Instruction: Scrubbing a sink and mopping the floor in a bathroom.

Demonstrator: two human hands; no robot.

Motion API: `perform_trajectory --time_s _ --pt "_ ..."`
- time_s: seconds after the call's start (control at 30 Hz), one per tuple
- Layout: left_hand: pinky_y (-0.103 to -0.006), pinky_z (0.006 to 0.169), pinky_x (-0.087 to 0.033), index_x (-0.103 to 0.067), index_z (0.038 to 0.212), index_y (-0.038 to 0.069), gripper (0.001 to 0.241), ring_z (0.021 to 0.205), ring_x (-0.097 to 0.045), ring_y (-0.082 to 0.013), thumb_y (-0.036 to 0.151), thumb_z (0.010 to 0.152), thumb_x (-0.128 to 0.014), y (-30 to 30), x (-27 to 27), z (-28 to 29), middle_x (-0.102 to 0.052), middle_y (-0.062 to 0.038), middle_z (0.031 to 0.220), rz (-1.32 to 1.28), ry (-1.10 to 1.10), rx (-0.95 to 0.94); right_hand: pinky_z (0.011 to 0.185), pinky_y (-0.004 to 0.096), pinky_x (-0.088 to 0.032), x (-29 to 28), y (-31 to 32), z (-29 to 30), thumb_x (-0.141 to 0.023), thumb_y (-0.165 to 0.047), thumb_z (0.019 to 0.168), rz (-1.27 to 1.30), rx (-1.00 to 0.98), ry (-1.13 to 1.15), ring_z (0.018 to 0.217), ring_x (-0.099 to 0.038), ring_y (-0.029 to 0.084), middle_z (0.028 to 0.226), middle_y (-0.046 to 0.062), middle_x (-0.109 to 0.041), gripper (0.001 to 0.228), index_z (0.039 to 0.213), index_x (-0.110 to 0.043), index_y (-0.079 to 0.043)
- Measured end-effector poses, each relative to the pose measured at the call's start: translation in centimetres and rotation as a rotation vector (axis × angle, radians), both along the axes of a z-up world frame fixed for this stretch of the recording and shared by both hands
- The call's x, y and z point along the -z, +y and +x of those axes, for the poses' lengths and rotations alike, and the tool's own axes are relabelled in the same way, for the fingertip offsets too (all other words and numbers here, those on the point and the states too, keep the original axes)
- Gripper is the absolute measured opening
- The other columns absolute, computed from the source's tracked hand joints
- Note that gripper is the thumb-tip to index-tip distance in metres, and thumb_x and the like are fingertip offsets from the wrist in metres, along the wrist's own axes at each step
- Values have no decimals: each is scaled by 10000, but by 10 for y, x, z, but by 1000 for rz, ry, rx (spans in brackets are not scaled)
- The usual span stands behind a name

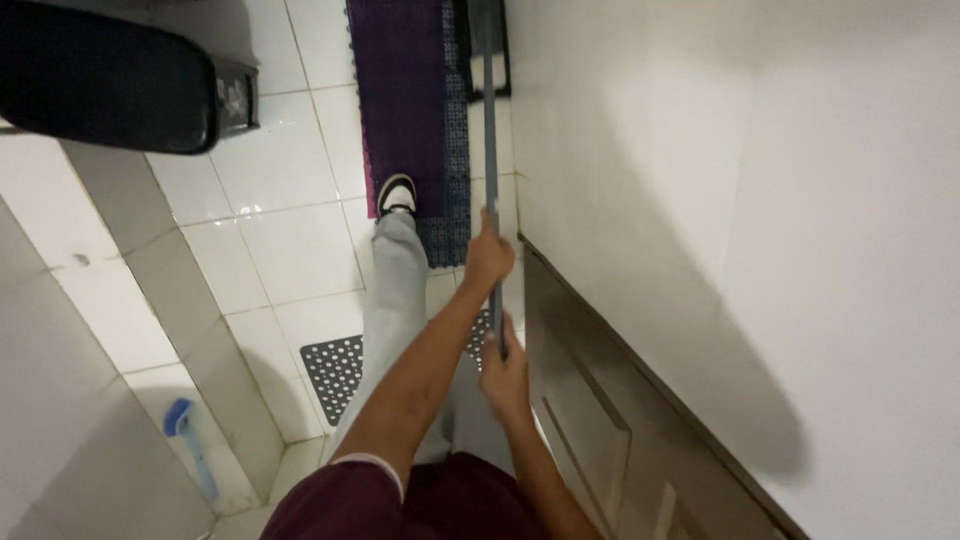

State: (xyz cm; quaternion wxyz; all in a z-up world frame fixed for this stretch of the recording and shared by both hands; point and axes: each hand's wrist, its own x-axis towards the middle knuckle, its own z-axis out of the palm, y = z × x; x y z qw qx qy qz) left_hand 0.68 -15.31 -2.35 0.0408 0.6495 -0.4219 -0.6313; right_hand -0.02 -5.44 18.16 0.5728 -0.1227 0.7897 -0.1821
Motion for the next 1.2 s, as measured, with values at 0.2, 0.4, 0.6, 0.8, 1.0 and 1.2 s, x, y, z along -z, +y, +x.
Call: perform_trajectory --time_s 0.2,0.4,0.6,0.8,1.0,1.2 --pt "-442 583 -587 -26 1621 20 820 634 -720 -347 188 978 -507 -157 29 -7 -722 -257 815 -15 -9 5 530 248 -423 80 -101 -16 -535 -211 1079 -332 -60 80 642 -467 43 760 -24 -515 545 1578 -410 -31" --pt "-386 561 -631 -59 1622 82 782 596 -739 -270 175 974 -486 -196 35 -10 -714 -196 801 73 -37 7 372 254 -311 38 -172 -9 -509 -246 1036 -96 102 -40 459 -362 46 649 -43 -453 555 1569 -405 -129" --pt "-425 534 -559 57 1631 71 837 550 -670 -311 239 1026 -497 -100 2 2 -728 -204 748 47 46 43 406 230 -316 51 -50 -17 -556 -235 1063 -161 75 -48 496 -385 30 662 -58 -451 591 1622 -409 -116" --pt "-403 520 -605 137 1610 29 851 511 -682 -302 170 1009 -449 -4 -28 -9 -725 -239 757 150 135 -16 355 266 -262 4 22 -27 -519 -236 1021 133 271 -163 439 -312 44 594 -54 -412 629 1614 -308 -228" --pt "-409 532 -592 70 1610 24 856 539 -696 -327 124 959 -478 12 -5 -30 -723 -254 768 64 112 -48 370 244 -282 31 44 -39 -530 -230 1033 -48 223 -92 446 -331 31 611 -72 -425 606 1613 -385 -133" --pt "-444 552 -599 52 1603 31 861 609 -713 -346 201 970 -506 -69 32 -18 -732 -252 815 78 95 -51 364 256 -279 54 -36 -23 -536 -266 1051 -103 137 -66 440 -345 42 598 -61 -434 575 1590 -406 -116"
